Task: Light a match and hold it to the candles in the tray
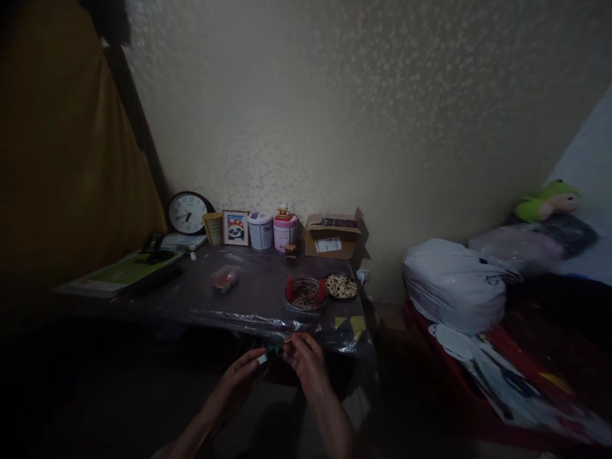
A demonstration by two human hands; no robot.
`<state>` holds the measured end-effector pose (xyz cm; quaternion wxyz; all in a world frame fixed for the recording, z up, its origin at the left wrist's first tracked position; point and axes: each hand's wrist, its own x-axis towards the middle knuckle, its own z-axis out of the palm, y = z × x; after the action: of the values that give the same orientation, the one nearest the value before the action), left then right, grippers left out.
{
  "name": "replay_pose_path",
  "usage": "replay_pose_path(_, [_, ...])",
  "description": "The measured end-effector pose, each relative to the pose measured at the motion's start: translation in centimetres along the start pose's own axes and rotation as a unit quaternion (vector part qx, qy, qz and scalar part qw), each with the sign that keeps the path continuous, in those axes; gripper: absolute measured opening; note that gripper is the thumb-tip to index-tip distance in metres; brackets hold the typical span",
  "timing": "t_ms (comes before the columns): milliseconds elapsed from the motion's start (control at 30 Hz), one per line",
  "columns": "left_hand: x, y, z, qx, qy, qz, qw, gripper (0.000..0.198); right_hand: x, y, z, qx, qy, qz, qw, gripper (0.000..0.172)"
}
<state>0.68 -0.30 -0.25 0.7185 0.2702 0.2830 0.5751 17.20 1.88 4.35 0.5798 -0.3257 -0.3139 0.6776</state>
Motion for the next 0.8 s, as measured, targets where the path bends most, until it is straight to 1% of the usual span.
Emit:
replay_pose_path(133, [0.4, -0.1, -0.2, 0.003, 0.009, -0.003, 1.000, 0.019, 0.2, -0.1, -0.4, -0.006, 0.013, -0.025, 1.000, 0.019])
replay_pose_path(233, [0.6, 0.2, 0.2, 0.007, 0.026, -0.007, 1.000, 0.019, 0.4, -0.1, -0.7, -0.032, 0.024, -0.048, 0.998, 0.020])
replay_pose_path(300, [0.6, 0.5, 0.6, 0.009, 0.024, -0.012, 1.000, 0.021, 0.5, -0.1, -0.8, -0.063, 0.027, -0.064, 0.996, 0.020])
replay_pose_path(400, [0.4, 0.7, 1.2, 0.005, 0.012, -0.007, 1.000, 0.022, 0.6, -0.1, -0.7, -0.092, 0.011, -0.082, 0.992, 0.021])
replay_pose_path(533, [0.1, 0.9, 1.7, -0.015, 0.010, -0.003, 1.000, 0.021, 0.4, -0.3, -0.4, -0.126, -0.019, -0.101, 0.987, 0.020])
replay_pose_path(700, [-0.4, 0.9, 2.0, -0.015, 0.016, 0.003, 1.000, 0.021, 0.4, -0.3, -0.4, -0.215, -0.024, -0.133, 0.967, 0.022])
replay_pose_path(800, [-0.5, 0.8, 2.2, -0.013, 0.007, 0.016, 1.000, 0.019, 0.5, 0.1, -0.5, -0.279, -0.015, -0.178, 0.944, 0.021])
